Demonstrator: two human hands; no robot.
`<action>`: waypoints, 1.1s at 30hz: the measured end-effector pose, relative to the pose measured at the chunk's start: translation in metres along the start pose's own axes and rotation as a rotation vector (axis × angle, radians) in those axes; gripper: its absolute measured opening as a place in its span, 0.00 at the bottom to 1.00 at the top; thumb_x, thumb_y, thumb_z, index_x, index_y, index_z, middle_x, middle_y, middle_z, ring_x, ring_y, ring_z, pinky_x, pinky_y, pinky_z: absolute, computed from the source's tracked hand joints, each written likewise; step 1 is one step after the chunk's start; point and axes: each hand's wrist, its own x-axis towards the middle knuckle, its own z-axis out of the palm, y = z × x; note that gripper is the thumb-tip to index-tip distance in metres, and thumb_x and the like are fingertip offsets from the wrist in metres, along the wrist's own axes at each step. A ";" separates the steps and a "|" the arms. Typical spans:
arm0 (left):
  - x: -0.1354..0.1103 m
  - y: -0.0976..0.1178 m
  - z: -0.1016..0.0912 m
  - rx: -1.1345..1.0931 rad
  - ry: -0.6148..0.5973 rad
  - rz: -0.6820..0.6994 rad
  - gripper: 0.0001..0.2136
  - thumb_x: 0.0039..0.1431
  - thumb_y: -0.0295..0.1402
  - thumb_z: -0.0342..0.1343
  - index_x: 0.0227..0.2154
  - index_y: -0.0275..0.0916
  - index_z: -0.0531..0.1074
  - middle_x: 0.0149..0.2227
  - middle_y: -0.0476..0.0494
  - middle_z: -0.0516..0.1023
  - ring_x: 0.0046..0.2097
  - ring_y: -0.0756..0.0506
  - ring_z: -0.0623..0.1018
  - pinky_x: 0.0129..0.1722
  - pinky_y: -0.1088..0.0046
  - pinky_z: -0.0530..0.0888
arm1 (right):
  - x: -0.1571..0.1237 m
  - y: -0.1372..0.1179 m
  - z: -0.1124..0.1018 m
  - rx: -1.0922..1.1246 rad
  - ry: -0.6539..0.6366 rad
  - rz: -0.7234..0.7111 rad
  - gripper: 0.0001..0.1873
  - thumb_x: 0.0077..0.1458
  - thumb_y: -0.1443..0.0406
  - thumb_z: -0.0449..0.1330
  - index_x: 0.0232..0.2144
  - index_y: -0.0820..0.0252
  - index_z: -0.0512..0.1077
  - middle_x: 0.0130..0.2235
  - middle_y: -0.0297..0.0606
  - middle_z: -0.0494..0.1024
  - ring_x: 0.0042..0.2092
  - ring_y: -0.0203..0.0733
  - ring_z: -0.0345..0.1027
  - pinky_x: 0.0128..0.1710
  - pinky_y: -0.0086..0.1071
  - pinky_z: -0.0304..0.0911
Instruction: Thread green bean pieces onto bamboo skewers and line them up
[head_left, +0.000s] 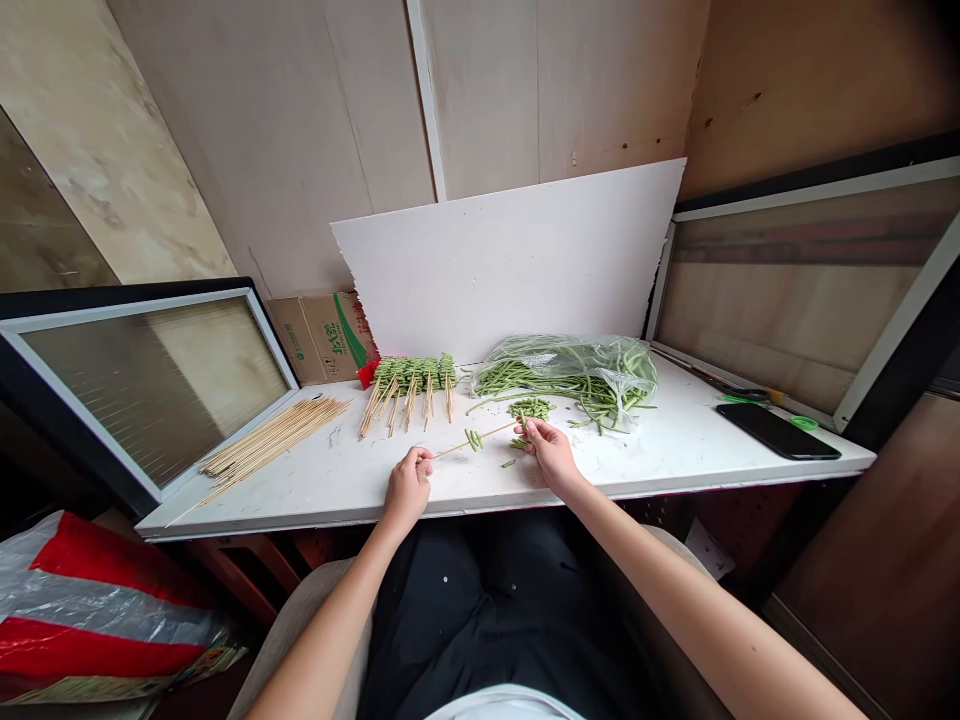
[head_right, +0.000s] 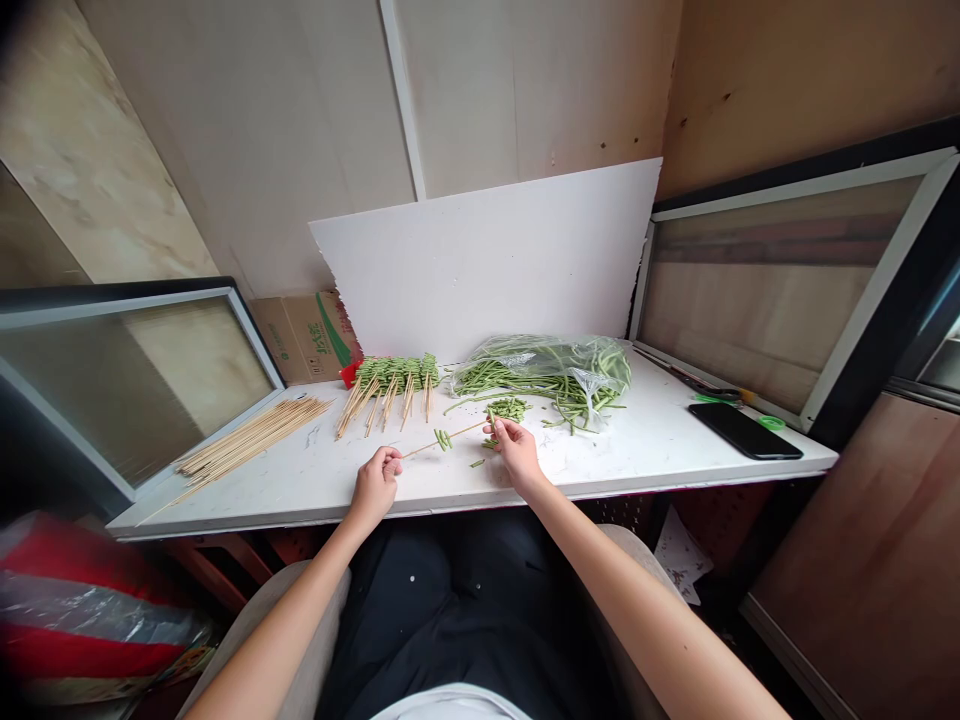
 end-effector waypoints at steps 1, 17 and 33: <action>0.000 0.000 0.000 0.001 0.000 0.002 0.08 0.69 0.31 0.47 0.41 0.43 0.72 0.32 0.46 0.79 0.36 0.43 0.78 0.39 0.69 0.69 | 0.000 0.000 0.000 0.008 -0.004 0.006 0.37 0.49 0.35 0.66 0.44 0.60 0.80 0.43 0.47 0.84 0.40 0.47 0.75 0.34 0.35 0.69; -0.001 0.003 -0.001 0.018 0.000 -0.009 0.08 0.70 0.30 0.47 0.40 0.42 0.72 0.32 0.46 0.79 0.35 0.44 0.78 0.37 0.70 0.69 | -0.003 -0.007 0.002 0.156 0.023 0.064 0.30 0.44 0.41 0.73 0.38 0.58 0.82 0.39 0.43 0.83 0.38 0.44 0.70 0.32 0.34 0.64; -0.001 0.006 -0.003 0.035 0.005 -0.009 0.08 0.69 0.29 0.48 0.40 0.42 0.73 0.31 0.46 0.79 0.34 0.44 0.78 0.35 0.71 0.68 | -0.002 -0.006 0.002 0.159 0.031 0.055 0.31 0.43 0.40 0.73 0.38 0.59 0.82 0.38 0.44 0.83 0.37 0.44 0.71 0.31 0.33 0.65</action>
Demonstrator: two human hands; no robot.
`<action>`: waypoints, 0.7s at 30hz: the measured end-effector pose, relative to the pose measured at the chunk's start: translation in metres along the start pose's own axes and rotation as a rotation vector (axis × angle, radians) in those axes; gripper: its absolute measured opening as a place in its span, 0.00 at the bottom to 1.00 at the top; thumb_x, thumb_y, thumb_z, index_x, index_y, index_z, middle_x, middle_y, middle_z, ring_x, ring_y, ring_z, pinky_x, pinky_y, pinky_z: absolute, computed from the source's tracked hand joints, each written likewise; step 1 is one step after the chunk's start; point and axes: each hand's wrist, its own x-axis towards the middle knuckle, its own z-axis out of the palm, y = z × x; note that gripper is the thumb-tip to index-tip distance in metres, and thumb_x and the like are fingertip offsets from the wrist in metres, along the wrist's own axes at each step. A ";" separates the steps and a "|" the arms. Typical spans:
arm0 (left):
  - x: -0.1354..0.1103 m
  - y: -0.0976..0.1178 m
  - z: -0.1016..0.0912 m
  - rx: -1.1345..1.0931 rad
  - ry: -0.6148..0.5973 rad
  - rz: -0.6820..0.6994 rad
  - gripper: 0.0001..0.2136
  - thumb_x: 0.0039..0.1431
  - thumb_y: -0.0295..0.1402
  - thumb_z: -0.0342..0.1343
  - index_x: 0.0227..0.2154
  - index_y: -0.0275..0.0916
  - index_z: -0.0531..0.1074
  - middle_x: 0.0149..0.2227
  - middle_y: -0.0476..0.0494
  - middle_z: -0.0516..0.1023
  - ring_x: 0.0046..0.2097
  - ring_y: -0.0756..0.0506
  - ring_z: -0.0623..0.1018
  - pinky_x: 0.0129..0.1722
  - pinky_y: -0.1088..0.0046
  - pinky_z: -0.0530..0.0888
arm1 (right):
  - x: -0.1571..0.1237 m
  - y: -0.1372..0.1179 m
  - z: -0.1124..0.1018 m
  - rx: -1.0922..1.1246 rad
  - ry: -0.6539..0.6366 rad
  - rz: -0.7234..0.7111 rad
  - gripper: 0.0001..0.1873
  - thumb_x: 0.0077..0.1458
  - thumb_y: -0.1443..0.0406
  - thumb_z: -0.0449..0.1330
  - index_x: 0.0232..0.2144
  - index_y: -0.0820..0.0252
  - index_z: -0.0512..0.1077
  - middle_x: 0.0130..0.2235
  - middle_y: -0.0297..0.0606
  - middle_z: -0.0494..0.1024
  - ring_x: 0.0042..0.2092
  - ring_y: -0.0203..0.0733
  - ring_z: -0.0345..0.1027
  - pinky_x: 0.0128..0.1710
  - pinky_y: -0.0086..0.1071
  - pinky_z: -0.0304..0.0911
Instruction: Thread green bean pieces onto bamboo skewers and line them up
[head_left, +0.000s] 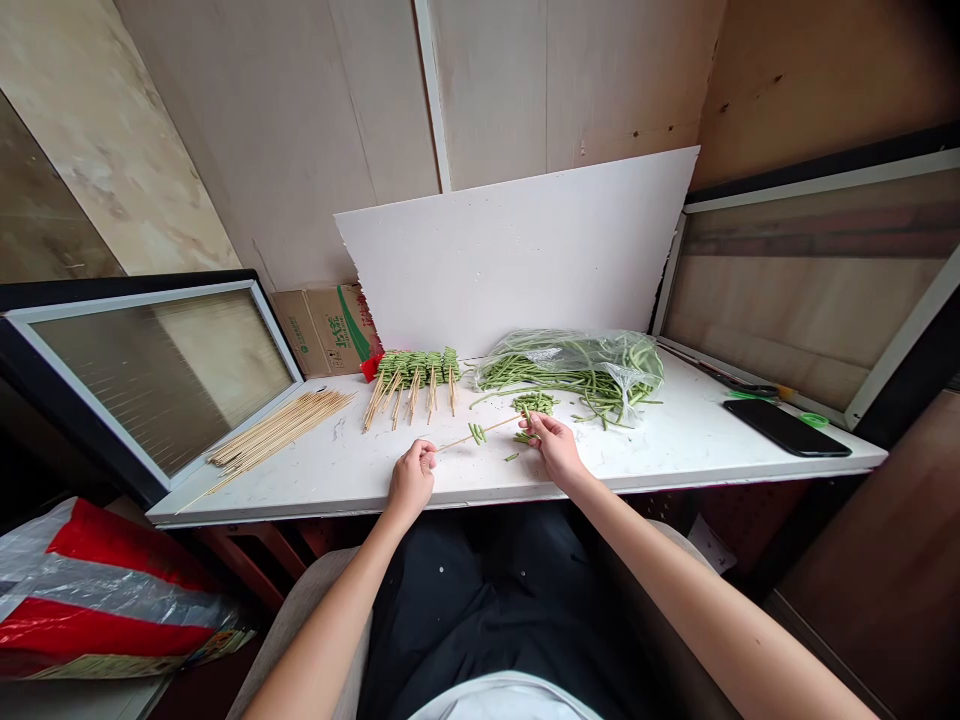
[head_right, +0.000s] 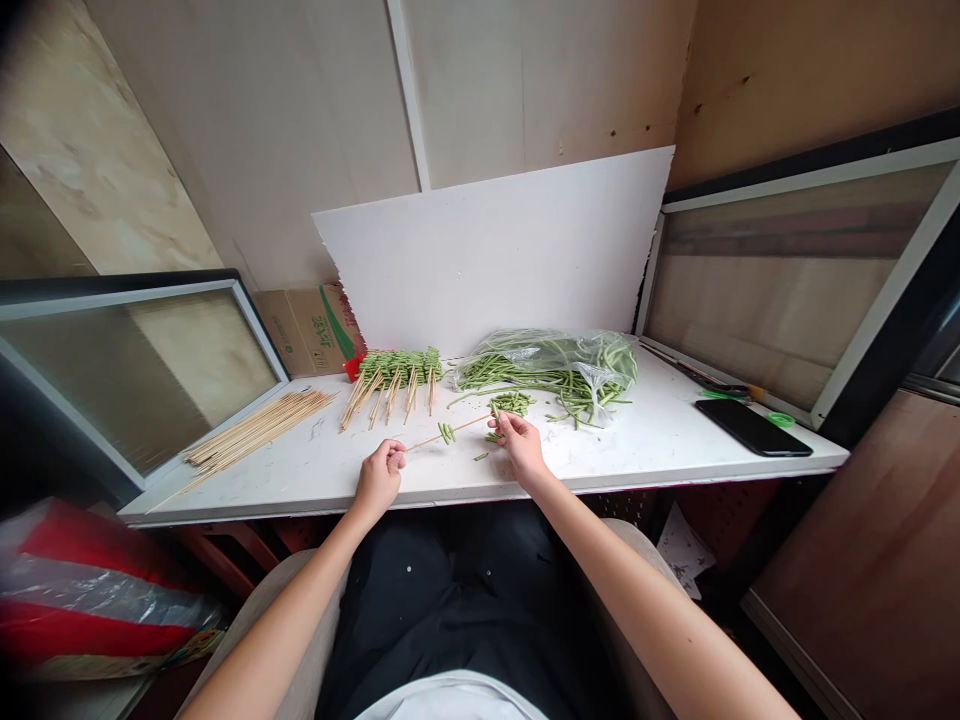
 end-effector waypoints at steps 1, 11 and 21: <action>0.000 0.000 0.000 0.003 -0.003 -0.004 0.08 0.69 0.29 0.48 0.40 0.42 0.73 0.31 0.46 0.79 0.34 0.45 0.77 0.35 0.71 0.68 | 0.000 0.000 0.000 0.000 -0.001 -0.001 0.31 0.43 0.41 0.73 0.38 0.59 0.82 0.38 0.44 0.83 0.37 0.44 0.71 0.30 0.33 0.65; -0.001 0.004 -0.002 -0.001 0.001 -0.005 0.09 0.68 0.28 0.47 0.40 0.42 0.73 0.30 0.48 0.78 0.33 0.45 0.77 0.36 0.71 0.67 | 0.003 0.005 -0.001 -0.040 0.023 -0.020 0.29 0.46 0.43 0.72 0.40 0.59 0.84 0.40 0.45 0.84 0.37 0.44 0.71 0.32 0.34 0.66; -0.003 -0.002 0.000 -0.042 0.046 -0.015 0.09 0.65 0.26 0.49 0.35 0.42 0.74 0.29 0.48 0.78 0.33 0.45 0.77 0.35 0.72 0.68 | 0.004 0.006 -0.003 -0.083 0.038 -0.014 0.26 0.47 0.45 0.72 0.38 0.60 0.85 0.36 0.45 0.83 0.38 0.45 0.73 0.35 0.34 0.63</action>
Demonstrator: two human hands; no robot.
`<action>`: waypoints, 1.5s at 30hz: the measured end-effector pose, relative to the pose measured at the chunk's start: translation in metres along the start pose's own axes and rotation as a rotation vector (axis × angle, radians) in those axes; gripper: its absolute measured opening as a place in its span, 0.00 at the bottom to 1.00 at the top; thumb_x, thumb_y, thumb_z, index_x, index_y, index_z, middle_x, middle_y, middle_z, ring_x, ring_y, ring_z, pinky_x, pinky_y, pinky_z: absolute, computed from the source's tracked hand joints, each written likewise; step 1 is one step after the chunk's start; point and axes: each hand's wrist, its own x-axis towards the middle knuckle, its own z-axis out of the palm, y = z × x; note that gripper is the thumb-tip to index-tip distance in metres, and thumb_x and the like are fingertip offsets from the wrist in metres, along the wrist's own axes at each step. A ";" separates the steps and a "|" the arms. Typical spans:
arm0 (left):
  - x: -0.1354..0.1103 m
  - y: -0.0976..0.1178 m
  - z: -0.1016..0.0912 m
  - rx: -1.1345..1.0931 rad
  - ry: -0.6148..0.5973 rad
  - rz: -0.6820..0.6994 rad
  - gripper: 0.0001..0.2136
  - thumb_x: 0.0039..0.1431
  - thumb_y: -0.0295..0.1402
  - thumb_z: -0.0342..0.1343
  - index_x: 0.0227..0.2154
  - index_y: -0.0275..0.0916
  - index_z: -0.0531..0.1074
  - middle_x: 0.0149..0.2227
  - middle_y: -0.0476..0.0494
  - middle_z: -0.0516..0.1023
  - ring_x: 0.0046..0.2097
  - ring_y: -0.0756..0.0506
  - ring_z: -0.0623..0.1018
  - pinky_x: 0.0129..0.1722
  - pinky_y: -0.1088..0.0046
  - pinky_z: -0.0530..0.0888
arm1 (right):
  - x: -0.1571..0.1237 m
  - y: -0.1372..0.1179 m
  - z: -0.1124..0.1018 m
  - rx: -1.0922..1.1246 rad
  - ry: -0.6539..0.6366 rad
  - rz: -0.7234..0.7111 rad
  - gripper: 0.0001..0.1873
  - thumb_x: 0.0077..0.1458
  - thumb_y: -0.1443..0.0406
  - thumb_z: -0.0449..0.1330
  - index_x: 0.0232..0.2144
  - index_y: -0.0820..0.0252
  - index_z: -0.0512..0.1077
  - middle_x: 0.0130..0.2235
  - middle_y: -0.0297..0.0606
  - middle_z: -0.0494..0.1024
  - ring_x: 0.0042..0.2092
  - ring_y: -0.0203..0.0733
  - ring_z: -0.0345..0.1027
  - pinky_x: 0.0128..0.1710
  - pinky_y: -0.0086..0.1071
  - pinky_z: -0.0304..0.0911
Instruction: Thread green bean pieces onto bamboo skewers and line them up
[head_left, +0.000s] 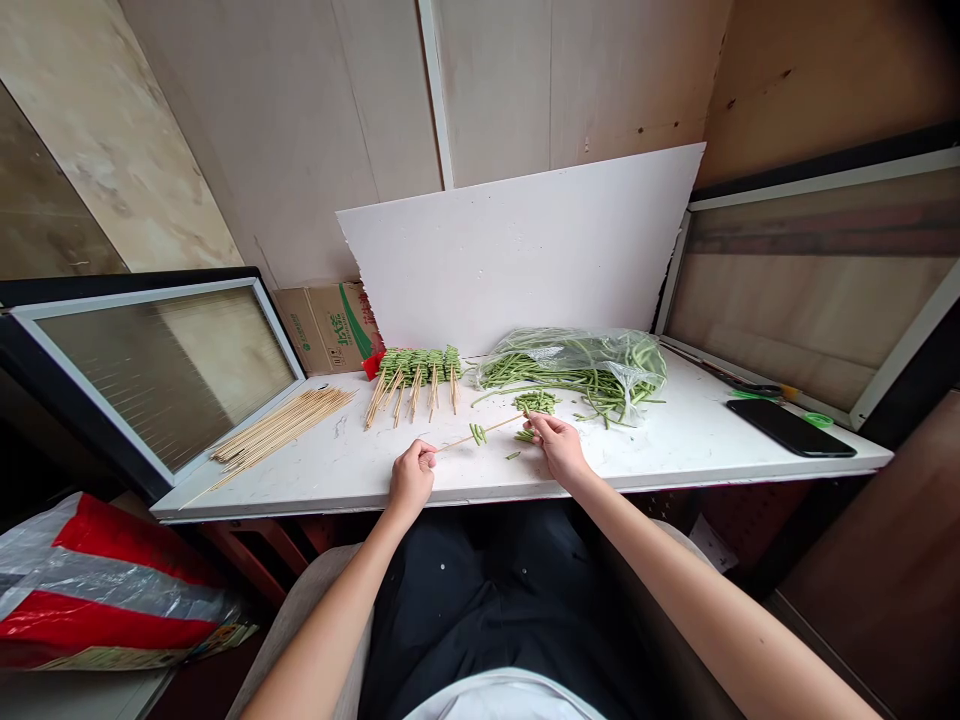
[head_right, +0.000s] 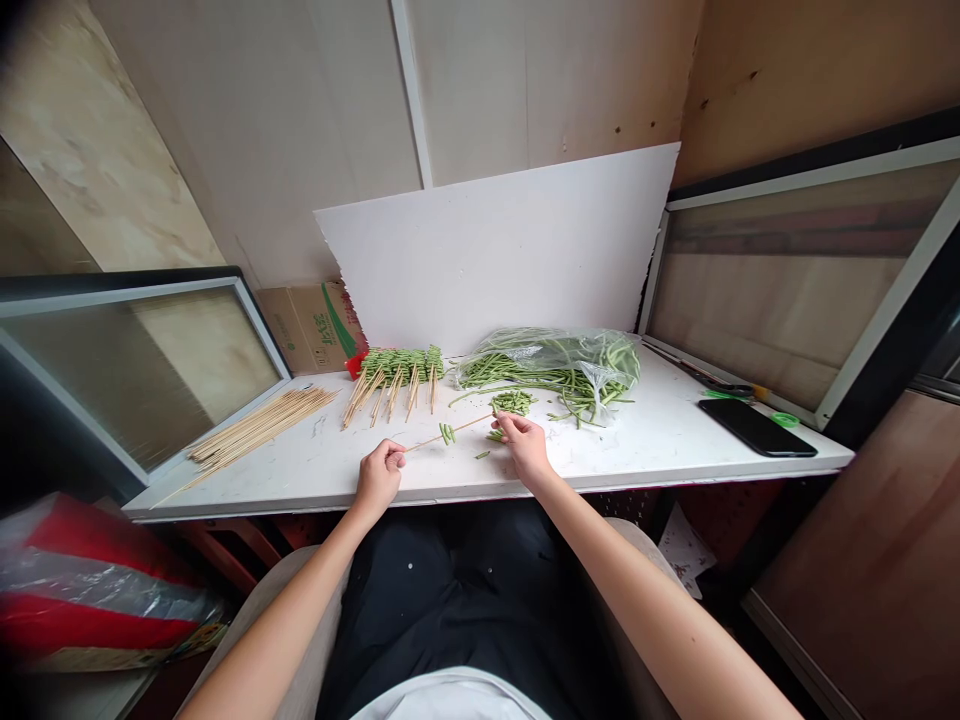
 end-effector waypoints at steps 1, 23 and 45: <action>0.000 0.000 0.000 0.000 0.005 0.004 0.09 0.65 0.26 0.49 0.35 0.42 0.74 0.29 0.48 0.78 0.32 0.45 0.76 0.35 0.72 0.68 | -0.001 -0.001 0.000 -0.006 0.001 -0.003 0.25 0.47 0.46 0.72 0.37 0.60 0.85 0.36 0.44 0.83 0.38 0.45 0.73 0.35 0.34 0.63; -0.002 0.001 0.001 -0.014 0.005 0.074 0.09 0.67 0.28 0.48 0.37 0.42 0.74 0.30 0.48 0.79 0.34 0.45 0.78 0.37 0.71 0.70 | 0.000 0.000 0.000 0.035 0.052 -0.014 0.27 0.43 0.43 0.74 0.34 0.59 0.84 0.41 0.46 0.84 0.43 0.50 0.78 0.32 0.34 0.66; -0.001 -0.004 -0.002 -0.074 -0.035 0.064 0.10 0.65 0.27 0.48 0.34 0.42 0.75 0.27 0.47 0.78 0.33 0.46 0.79 0.37 0.72 0.74 | -0.025 -0.010 0.015 -0.078 0.065 -0.081 0.27 0.46 0.40 0.71 0.26 0.57 0.78 0.32 0.42 0.81 0.40 0.51 0.75 0.42 0.40 0.67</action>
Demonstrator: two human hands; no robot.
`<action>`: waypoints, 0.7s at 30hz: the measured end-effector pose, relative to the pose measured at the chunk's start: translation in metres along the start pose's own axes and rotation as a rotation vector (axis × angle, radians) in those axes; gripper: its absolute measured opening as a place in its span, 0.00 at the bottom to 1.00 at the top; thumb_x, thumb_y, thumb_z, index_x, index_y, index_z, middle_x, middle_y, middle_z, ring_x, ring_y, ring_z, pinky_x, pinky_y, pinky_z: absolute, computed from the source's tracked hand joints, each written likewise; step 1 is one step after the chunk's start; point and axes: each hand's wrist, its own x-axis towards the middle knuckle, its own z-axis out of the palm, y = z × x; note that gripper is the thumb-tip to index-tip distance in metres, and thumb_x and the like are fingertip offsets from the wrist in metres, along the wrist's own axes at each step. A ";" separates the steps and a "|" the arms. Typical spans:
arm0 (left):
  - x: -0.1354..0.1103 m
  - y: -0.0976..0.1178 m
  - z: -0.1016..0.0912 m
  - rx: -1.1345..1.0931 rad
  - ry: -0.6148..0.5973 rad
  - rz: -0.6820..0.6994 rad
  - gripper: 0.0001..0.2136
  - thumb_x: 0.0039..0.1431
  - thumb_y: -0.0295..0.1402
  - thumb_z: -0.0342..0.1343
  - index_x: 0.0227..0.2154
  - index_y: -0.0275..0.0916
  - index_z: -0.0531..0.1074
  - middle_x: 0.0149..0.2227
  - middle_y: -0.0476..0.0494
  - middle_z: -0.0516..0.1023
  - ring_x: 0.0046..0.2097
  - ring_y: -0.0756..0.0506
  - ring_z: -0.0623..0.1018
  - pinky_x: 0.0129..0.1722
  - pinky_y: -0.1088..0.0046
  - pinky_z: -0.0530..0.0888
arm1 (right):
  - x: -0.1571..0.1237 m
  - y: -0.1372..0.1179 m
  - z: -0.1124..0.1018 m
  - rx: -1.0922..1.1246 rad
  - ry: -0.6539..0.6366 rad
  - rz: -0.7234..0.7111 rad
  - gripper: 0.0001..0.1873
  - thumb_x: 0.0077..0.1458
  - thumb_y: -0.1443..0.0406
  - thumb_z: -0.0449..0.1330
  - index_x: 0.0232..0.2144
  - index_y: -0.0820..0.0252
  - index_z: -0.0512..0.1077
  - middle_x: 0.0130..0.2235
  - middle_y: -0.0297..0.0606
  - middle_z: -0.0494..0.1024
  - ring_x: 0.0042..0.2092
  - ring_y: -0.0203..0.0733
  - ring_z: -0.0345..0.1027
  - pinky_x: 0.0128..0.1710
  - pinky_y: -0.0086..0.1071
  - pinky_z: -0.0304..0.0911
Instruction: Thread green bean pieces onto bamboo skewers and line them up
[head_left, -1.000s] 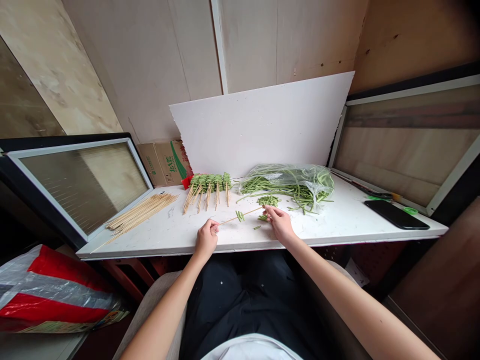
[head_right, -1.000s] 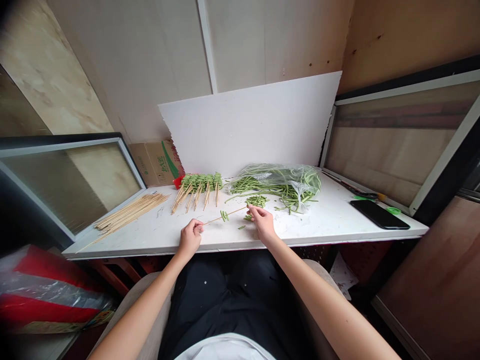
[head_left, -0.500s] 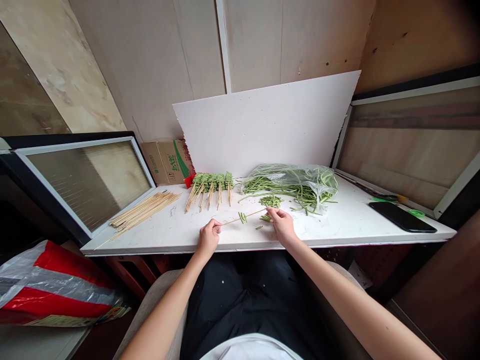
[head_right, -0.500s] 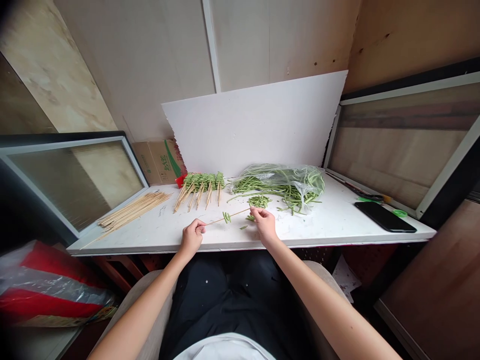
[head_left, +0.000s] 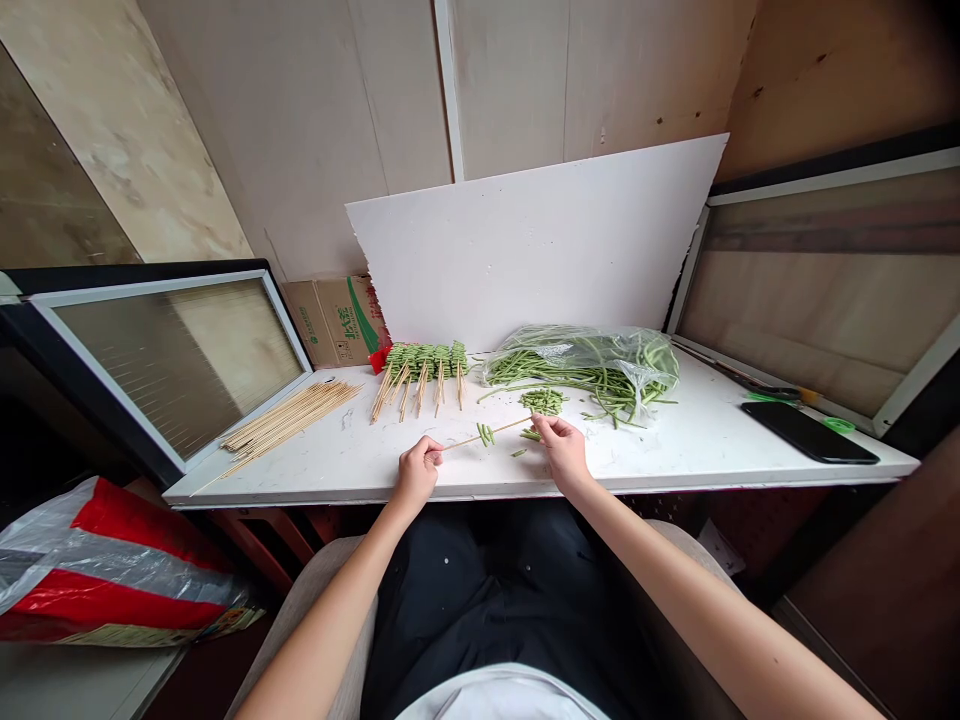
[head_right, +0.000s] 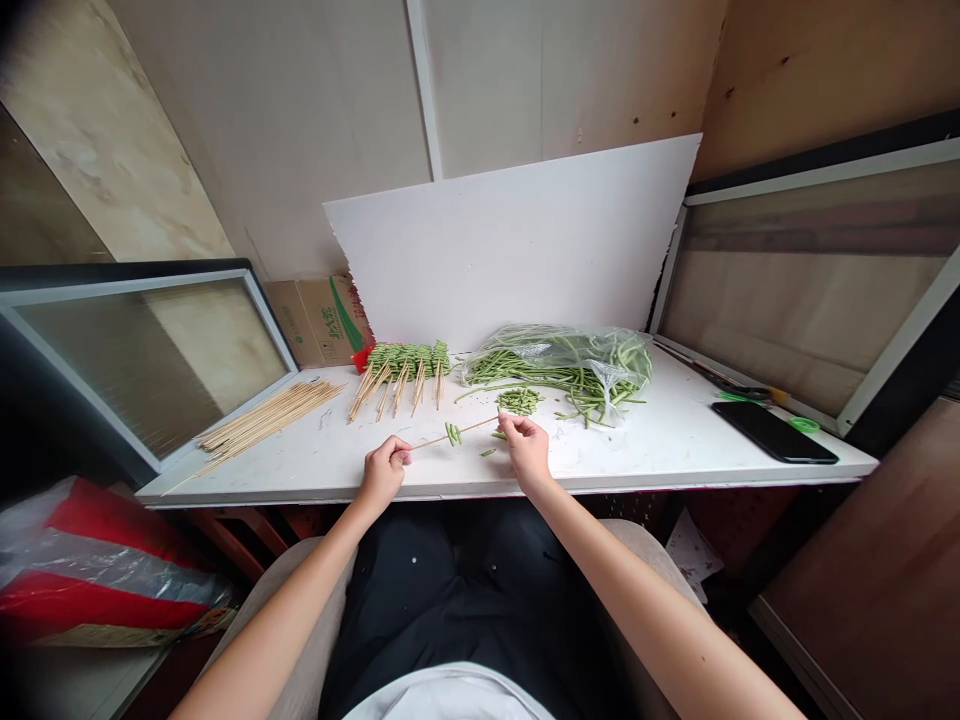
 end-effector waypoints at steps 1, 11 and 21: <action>0.000 0.001 0.000 0.001 -0.007 0.004 0.10 0.65 0.27 0.48 0.34 0.42 0.75 0.28 0.48 0.78 0.33 0.46 0.79 0.37 0.72 0.74 | -0.001 0.000 0.001 -0.003 -0.012 -0.005 0.27 0.46 0.40 0.71 0.26 0.57 0.79 0.32 0.42 0.81 0.40 0.51 0.75 0.43 0.40 0.67; -0.001 0.002 -0.002 0.002 0.020 0.010 0.10 0.65 0.27 0.49 0.33 0.42 0.75 0.27 0.48 0.78 0.31 0.46 0.79 0.36 0.73 0.74 | -0.009 0.003 0.008 0.004 -0.022 -0.020 0.26 0.46 0.41 0.72 0.26 0.57 0.79 0.31 0.41 0.81 0.38 0.49 0.74 0.46 0.41 0.67; -0.001 -0.002 0.002 0.009 0.042 0.038 0.10 0.64 0.26 0.48 0.33 0.42 0.74 0.26 0.48 0.78 0.32 0.46 0.79 0.36 0.73 0.73 | -0.017 -0.003 0.011 -0.010 -0.044 -0.058 0.24 0.49 0.43 0.72 0.25 0.57 0.78 0.30 0.41 0.80 0.36 0.48 0.72 0.44 0.41 0.66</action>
